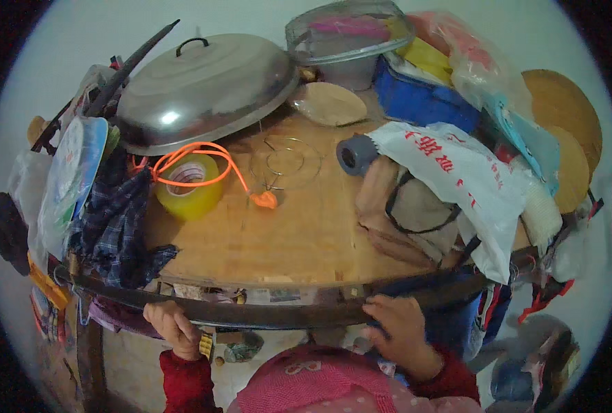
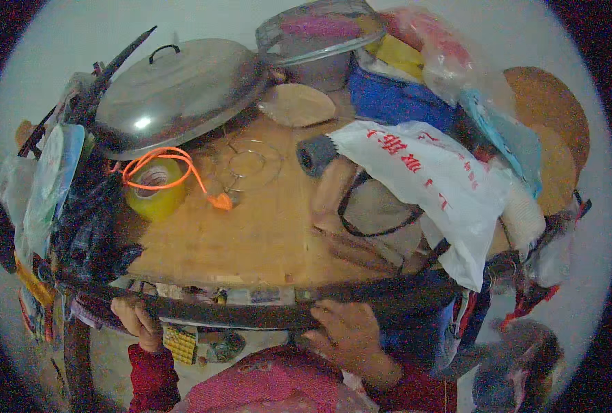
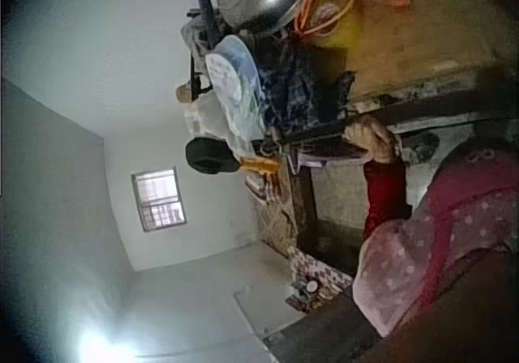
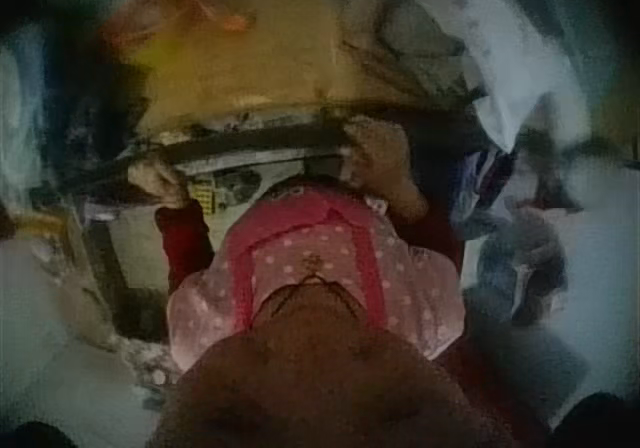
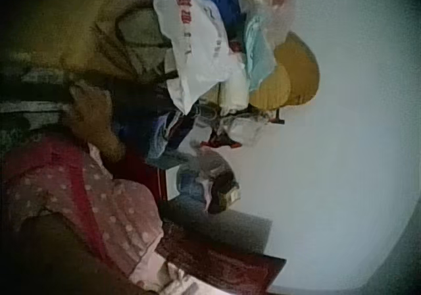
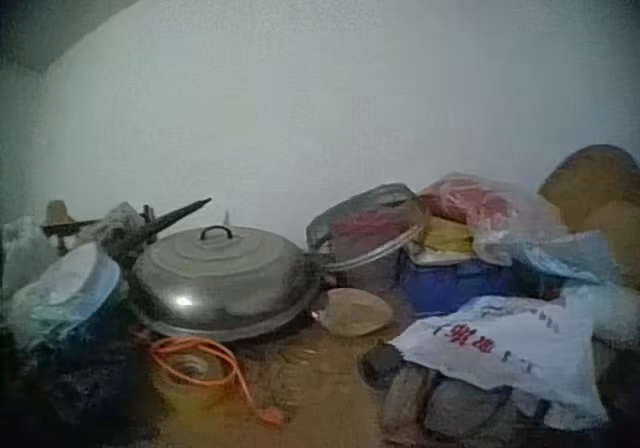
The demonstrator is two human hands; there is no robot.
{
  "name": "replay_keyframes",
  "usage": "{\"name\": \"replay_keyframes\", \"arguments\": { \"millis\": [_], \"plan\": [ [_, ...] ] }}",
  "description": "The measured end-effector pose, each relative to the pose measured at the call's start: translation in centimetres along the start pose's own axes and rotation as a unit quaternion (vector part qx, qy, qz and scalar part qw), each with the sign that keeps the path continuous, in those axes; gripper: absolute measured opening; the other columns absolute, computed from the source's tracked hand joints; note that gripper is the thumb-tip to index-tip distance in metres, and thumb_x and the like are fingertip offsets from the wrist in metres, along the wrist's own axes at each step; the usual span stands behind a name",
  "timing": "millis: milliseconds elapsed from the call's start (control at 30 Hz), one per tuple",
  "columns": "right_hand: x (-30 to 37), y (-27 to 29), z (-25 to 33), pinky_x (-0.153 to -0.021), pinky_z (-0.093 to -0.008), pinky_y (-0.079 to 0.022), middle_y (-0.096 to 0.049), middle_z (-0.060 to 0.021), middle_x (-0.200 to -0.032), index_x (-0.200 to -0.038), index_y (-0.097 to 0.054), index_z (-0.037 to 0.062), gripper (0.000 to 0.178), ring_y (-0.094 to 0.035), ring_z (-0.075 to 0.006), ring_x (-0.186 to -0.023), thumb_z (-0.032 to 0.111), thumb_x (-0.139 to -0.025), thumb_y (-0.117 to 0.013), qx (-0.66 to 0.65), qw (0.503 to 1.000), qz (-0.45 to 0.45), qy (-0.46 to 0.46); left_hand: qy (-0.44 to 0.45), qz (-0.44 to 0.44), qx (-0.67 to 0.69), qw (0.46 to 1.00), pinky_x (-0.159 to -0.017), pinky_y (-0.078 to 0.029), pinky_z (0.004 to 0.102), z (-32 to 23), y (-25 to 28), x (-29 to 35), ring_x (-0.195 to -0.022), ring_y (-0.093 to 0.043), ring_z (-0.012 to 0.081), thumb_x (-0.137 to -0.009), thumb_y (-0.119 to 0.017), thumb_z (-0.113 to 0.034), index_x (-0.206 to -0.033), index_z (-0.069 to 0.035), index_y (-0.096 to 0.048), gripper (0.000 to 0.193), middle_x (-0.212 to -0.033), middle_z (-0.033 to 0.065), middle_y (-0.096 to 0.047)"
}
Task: The person organizes various items in a cluttered room. They handle pens and a pencil case, placing them on a table. They then pick up a round wooden board, place it into a cardboard box, and close the box. Finally, they move a plastic bag and a metal pot on a shelf.
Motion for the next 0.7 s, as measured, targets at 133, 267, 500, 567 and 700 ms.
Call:
{"name": "replay_keyframes", "arguments": {
  "millis": [133,267,500,567,700],
  "plan": [
    [-3.3,7.5,-1.7,-0.084,-0.0432,-0.044,-0.059,-0.0121,-0.115,-0.109,-0.06,0.0088,0.037,-0.057,-0.0299,-0.102,0.026,-0.077,-0.068,0.057,0.995,-0.054,0.06,0.016,0.061,-0.035,0.997,-0.083,-0.033,0.041,-3.2,0.4,-4.3,-0.086,-0.049,0.0286,-0.081,-0.052,-0.011,-0.081,-0.004,-0.055,0.007,-0.088,0.009,-0.056],
    [-10.1,10.9,-6.3,-0.094,-0.0444,-0.04,-0.05,-0.0182,-0.127,-0.124,-0.05,0.0081,0.061,-0.052,-0.0338,-0.111,0.032,-0.073,-0.073,0.221,0.973,-0.047,0.052,-0.053,0.094,0.032,0.994,-0.085,-0.033,0.0423,-8.0,-0.8,-9.9,-0.092,-0.049,0.0285,-0.075,-0.06,-0.009,-0.083,-0.006,-0.057,0.009,-0.091,0.008,-0.057],
    [-9.8,6.3,-16.4,-0.097,-0.0355,-0.04,-0.051,-0.019,-0.129,-0.138,-0.037,0.008,0.078,-0.05,-0.0302,-0.117,0.028,-0.073,-0.075,-0.026,0.985,0.145,-0.089,-0.19,0.205,0.114,0.953,-0.087,-0.036,0.0422,-16.4,-6.6,-12.9,-0.091,-0.053,0.0264,-0.074,-0.067,-0.018,-0.085,-0.007,-0.06,0.018,-0.091,0.0076,-0.059],
    [-9.8,6.3,-18.3,-0.095,-0.0344,-0.041,-0.054,-0.0182,-0.125,-0.137,-0.038,0.0073,0.072,-0.052,-0.0288,-0.114,0.026,-0.077,-0.072,-0.071,0.975,0.166,-0.128,-0.202,0.259,0.134,0.935,-0.088,-0.037,0.0423,-18.3,-8.6,-12.6,-0.093,-0.054,0.0276,-0.076,-0.067,-0.02,-0.087,-0.006,-0.061,0.019,-0.093,0.009,-0.06],
    [-9.3,7.1,-21.7,-0.096,-0.0333,-0.04,-0.054,-0.0162,-0.126,-0.135,-0.041,0.0051,0.063,-0.051,-0.025,-0.115,0.021,-0.081,-0.069,-0.119,0.971,0.169,-0.125,-0.017,0.44,0.278,0.854,-0.089,-0.039,0.0437,-21.1,-16.1,-12.9,-0.101,-0.052,0.0325,-0.085,-0.06,-0.027,-0.096,0.0,-0.06,0.029,-0.101,0.0141,-0.061]
  ]
}}
Point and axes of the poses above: each hand's wrist, its own x-axis away from the middle knuckle, its own y-axis out of the back of the hand, z = x × y, the point moved 10 cm from there along -x, towards the middle knuckle
